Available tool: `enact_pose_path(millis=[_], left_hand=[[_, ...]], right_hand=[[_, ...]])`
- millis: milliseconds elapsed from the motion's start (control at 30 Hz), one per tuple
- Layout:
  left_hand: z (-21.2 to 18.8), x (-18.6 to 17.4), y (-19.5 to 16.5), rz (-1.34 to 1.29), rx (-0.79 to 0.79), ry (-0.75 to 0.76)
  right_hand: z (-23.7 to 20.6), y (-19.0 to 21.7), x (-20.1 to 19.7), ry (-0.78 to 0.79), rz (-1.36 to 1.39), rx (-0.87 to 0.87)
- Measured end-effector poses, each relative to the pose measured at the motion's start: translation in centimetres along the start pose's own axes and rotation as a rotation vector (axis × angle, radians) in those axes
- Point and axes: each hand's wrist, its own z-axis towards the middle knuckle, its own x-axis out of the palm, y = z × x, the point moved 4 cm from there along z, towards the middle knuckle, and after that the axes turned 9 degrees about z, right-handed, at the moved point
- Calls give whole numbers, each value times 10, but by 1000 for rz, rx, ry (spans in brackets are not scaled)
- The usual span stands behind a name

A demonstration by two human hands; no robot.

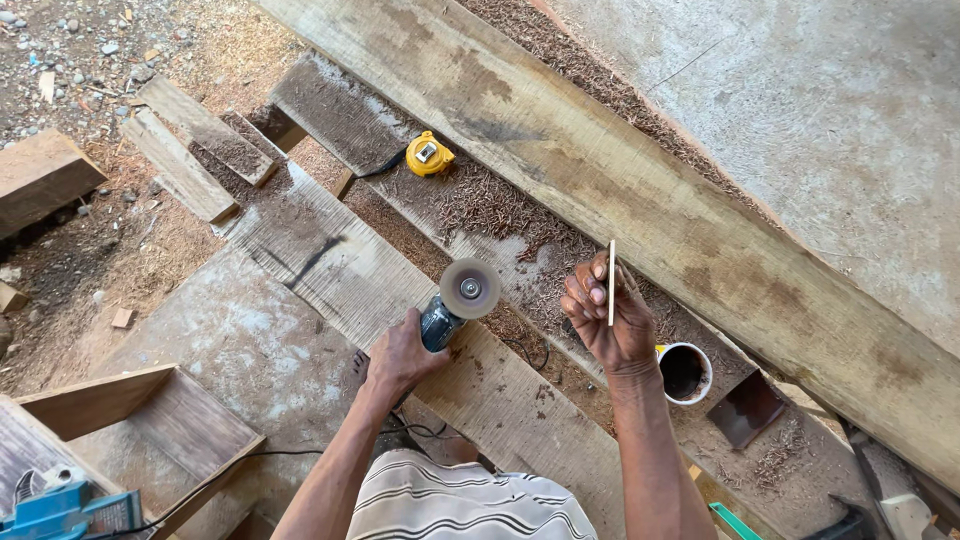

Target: The person uses an angle grinder to smooth the edges of small metal brackets. They hold each bracket with one hand and grind its edges while sparks fly, then inspect the bracket before moving to the next one.

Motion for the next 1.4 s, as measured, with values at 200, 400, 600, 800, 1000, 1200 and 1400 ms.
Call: enact_pose_path(millis=[200, 400, 600, 800, 1000, 1200, 1400], left_hand=[[-2, -1, 1, 5, 8, -3], [-2, -2, 2, -69, 0, 9], [-5, 0, 7, -16, 30, -25], [0, 3, 12, -8, 17, 1], [1, 1, 13, -7, 14, 15], [2, 0, 15, -2, 20, 11], [6, 6, 17, -8, 45, 21]], right_hand=[[3, -3, -10, -95, -79, -20], [0, -4, -25, -191, -127, -11], [9, -26, -61, -605, -913, 120], [27, -47, -75, -693, -1368, 280], [42, -57, -83, -659, -1415, 300], [44, -64, -85, -621, -1411, 311], [43, -67, -86, -666, -1342, 316]])
